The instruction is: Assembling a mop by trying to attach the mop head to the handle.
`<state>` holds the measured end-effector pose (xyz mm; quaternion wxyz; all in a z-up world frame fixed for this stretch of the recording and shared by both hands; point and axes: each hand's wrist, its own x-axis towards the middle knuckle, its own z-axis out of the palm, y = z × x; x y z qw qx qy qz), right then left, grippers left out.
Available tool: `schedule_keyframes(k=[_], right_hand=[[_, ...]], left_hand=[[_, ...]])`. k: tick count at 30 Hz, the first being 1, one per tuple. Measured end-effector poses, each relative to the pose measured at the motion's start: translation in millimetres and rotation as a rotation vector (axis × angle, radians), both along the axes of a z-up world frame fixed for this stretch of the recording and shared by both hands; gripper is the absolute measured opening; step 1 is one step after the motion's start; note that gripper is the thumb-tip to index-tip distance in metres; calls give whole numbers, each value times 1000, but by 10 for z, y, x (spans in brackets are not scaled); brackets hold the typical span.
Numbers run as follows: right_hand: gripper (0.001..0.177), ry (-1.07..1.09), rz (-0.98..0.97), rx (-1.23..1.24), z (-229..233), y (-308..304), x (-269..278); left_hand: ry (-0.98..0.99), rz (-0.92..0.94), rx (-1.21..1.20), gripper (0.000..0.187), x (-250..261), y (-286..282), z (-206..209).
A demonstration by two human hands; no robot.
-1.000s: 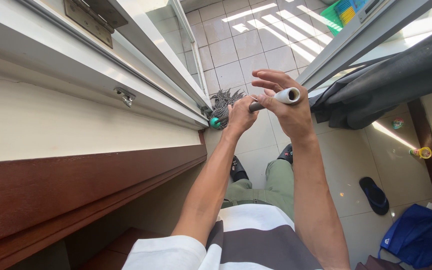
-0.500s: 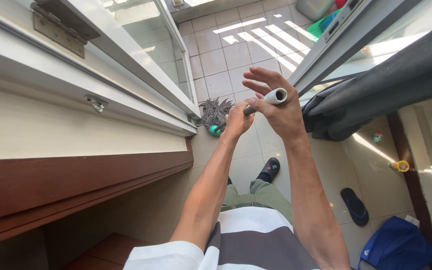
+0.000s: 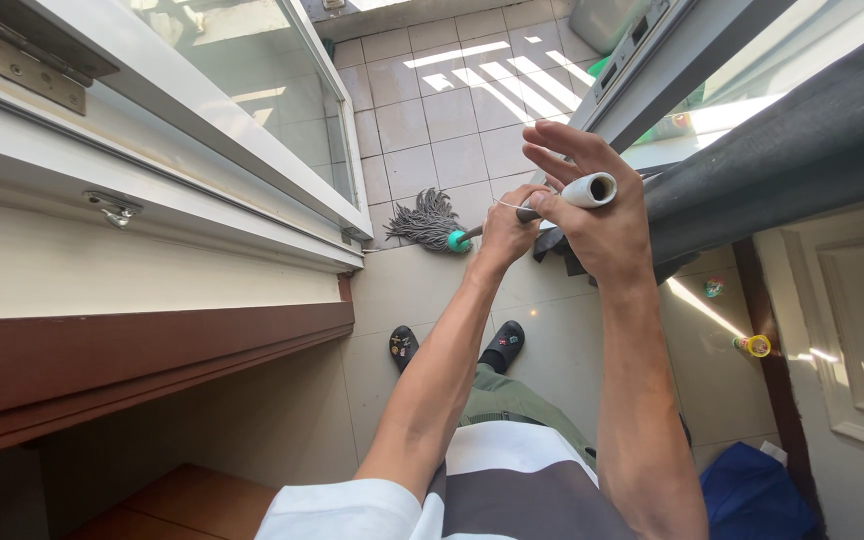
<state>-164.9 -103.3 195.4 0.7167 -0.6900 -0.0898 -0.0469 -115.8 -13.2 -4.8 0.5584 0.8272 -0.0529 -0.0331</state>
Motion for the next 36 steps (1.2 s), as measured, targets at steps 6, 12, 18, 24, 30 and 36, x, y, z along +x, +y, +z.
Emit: schedule_keyframes(k=[6,12,18,24,30,36], right_hand=[[59,11,-21,-126,-34,-232,-50],[43,-7,-73,-36,-164,-439,-58],[45,-76,-76,187,-307,-554,11],[46,-111,-49,282,-428,-464,63],[43,-21,-36,354,-766,-257,98],[43,-22,52,252,-1158,95,95]], left_hand=[[-139,-131,-102,28,-16,-315,-94],[-1,-111,4,33,39,-532,-33],[42,-176,313,30,77,-552,145],[92,-121,401,47,140,-389,-49],[118,-86,599,45,238,8,-337],[139,50,675,49,278,380,-837]])
